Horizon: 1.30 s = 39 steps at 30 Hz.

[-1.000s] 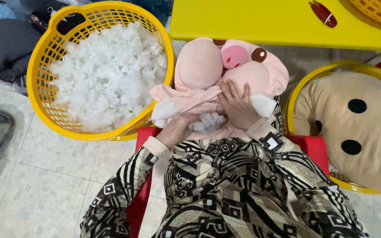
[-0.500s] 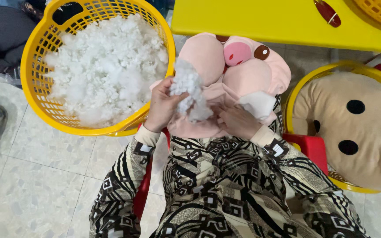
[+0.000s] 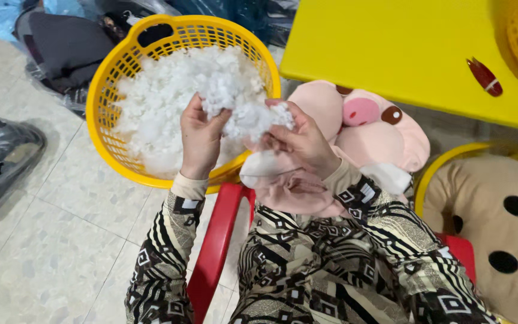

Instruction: The person sits cross-legged and repeatedly scoops white synthetic stuffing from a yellow basket, then inserts it into a pink plush toy held on their lap. They continue adding stuffing by hand until the toy is visibly filled, then set it aside.

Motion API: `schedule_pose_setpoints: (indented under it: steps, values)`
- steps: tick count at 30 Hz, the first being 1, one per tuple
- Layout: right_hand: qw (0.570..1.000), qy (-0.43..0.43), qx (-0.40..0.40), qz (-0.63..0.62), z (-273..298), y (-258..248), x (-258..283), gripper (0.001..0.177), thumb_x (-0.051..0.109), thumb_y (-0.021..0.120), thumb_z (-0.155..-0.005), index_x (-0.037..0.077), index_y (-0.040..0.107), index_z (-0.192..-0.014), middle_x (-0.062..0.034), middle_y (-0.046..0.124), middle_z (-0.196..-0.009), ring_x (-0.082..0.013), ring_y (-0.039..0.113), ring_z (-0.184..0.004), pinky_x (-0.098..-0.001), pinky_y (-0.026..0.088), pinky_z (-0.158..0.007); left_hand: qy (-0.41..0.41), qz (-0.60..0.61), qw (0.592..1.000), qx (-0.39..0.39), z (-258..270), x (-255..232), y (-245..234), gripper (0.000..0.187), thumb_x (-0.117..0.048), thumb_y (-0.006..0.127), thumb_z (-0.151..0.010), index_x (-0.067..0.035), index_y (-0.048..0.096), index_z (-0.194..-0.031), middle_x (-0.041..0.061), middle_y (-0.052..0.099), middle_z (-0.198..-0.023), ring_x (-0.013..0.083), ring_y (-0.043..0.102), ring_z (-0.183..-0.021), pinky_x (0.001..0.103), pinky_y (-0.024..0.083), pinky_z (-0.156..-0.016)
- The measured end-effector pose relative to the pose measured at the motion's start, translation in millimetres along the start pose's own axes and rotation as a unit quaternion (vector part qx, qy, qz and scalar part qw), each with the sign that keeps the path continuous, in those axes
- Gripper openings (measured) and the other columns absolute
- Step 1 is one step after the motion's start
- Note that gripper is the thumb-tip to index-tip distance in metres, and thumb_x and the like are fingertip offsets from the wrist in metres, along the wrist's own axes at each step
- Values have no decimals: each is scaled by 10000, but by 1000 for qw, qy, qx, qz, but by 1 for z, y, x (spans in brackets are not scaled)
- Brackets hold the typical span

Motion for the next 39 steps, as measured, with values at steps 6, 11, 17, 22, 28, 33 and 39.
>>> schedule_pose_setpoints:
  steps: [6,11,17,22,28,33,39]
  values:
    - [988,-7,5,153,-52,22,-34,434,26,686,-1046,37,557,-1460,-40,578,-940,-107,518,-748,-235,433,-632,-24,-46,999,8,21,20,-59,638,94,607,-894,-40,432,-1493,82,562,-1379,135,583,-1220,276,519,-964]
    - [873,-238,6,426,-67,64,-24,563,9,771,-908,12,538,-1421,-102,609,-1260,-150,599,-1144,-267,511,-959,-83,26,996,24,38,14,-70,949,9,669,-816,-157,109,-1564,99,390,-1518,170,524,-1293,301,537,-928]
    - [937,-148,12,315,-88,74,-65,591,-99,622,-769,-12,555,-1350,-82,618,-1232,-147,579,-1125,-271,565,-948,39,-176,983,-41,34,15,-78,568,51,752,-882,-25,473,-1370,94,594,-1271,147,575,-1155,311,510,-988]
    - [914,-176,6,367,-91,71,-40,431,-164,468,-795,-3,725,-1102,-60,703,-1071,-140,653,-997,-228,534,-872,-34,-28,985,-167,40,52,-111,218,98,633,-911,9,692,-1102,33,704,-959,122,614,-830,282,488,-717]
    - [879,-361,-117,289,-71,95,73,61,16,611,-1074,22,668,-1094,-8,635,-1050,-55,566,-801,-184,441,-668,6,-36,964,-265,37,47,-164,248,55,629,-914,-62,695,-1123,18,740,-999,87,675,-858,258,548,-695]
    - [769,-505,-174,352,-53,109,134,86,25,657,-1172,14,586,-1220,-37,517,-1209,-109,545,-987,-240,461,-835,-57,-40,938,-339,47,57,-196,189,-62,712,-940,-110,678,-1120,-25,719,-941,48,637,-741,228,495,-483]
    - [631,-479,-87,604,-128,108,63,510,311,888,-1070,85,563,-1393,-145,458,-1342,-318,514,-1281,-438,490,-1042,-32,-49,948,-312,43,51,-190,157,-85,715,-944,-96,667,-1093,-35,704,-909,41,589,-652,217,449,-426]
Point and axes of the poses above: each hand's wrist, its own z-axis away from the middle knuckle, its own y-axis out of the palm, x = y × z, the point moved 8 cm from there along -z, towards the middle knuckle
